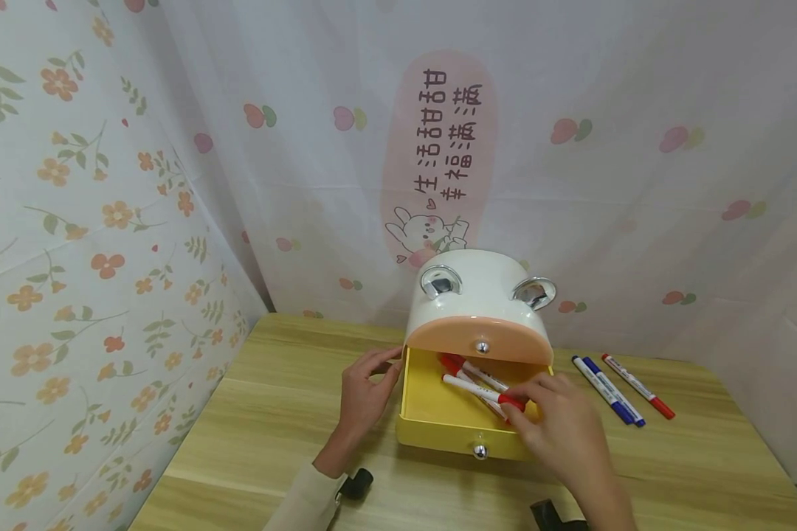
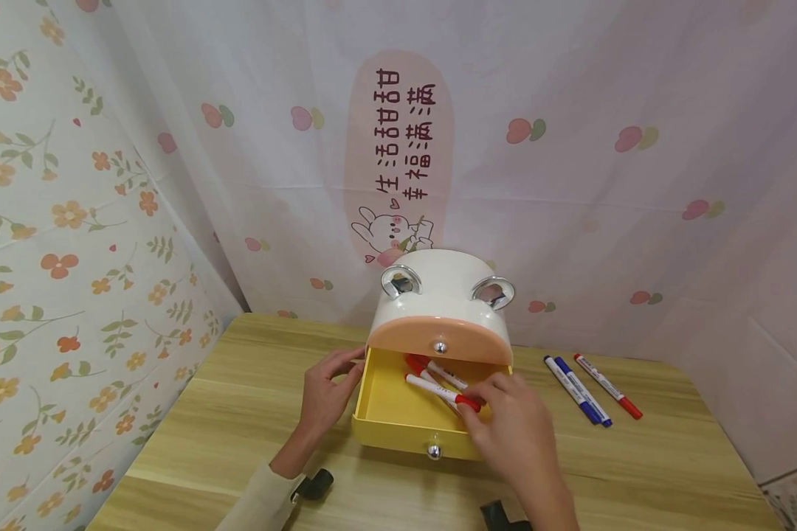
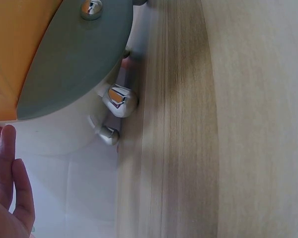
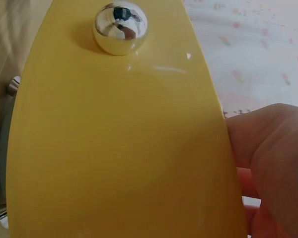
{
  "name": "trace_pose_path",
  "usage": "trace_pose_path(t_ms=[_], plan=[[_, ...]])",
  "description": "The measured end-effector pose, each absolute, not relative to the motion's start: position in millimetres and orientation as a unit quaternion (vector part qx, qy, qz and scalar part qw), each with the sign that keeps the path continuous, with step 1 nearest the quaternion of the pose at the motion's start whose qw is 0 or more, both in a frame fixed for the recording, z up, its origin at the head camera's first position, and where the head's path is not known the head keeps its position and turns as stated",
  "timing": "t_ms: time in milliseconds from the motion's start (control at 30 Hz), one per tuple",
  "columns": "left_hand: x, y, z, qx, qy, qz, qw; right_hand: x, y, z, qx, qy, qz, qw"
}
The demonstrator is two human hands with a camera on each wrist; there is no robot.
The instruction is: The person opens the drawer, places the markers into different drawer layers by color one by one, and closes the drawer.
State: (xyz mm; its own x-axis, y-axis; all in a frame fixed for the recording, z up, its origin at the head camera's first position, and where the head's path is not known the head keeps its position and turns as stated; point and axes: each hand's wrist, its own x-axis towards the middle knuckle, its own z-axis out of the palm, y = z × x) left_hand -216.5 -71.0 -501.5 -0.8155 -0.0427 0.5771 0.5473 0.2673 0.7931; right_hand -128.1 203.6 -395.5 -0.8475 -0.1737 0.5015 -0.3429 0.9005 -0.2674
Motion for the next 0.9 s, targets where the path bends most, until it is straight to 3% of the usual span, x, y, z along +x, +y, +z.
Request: trace_pose_path(t_ms=[600, 900], plan=[[-216.7, -70.2, -502.2, -0.168, -0.754, -0.583, 0.251, -129.3, 201.3, -395.7, 0.104, -0.957, 0.184, 0.200], [-216.9, -70.6, -503.3, -0.167, -0.754, -0.584, 0.253, -129.0, 202.2, -397.4, 0.114, -0.954, 0.181, 0.209]])
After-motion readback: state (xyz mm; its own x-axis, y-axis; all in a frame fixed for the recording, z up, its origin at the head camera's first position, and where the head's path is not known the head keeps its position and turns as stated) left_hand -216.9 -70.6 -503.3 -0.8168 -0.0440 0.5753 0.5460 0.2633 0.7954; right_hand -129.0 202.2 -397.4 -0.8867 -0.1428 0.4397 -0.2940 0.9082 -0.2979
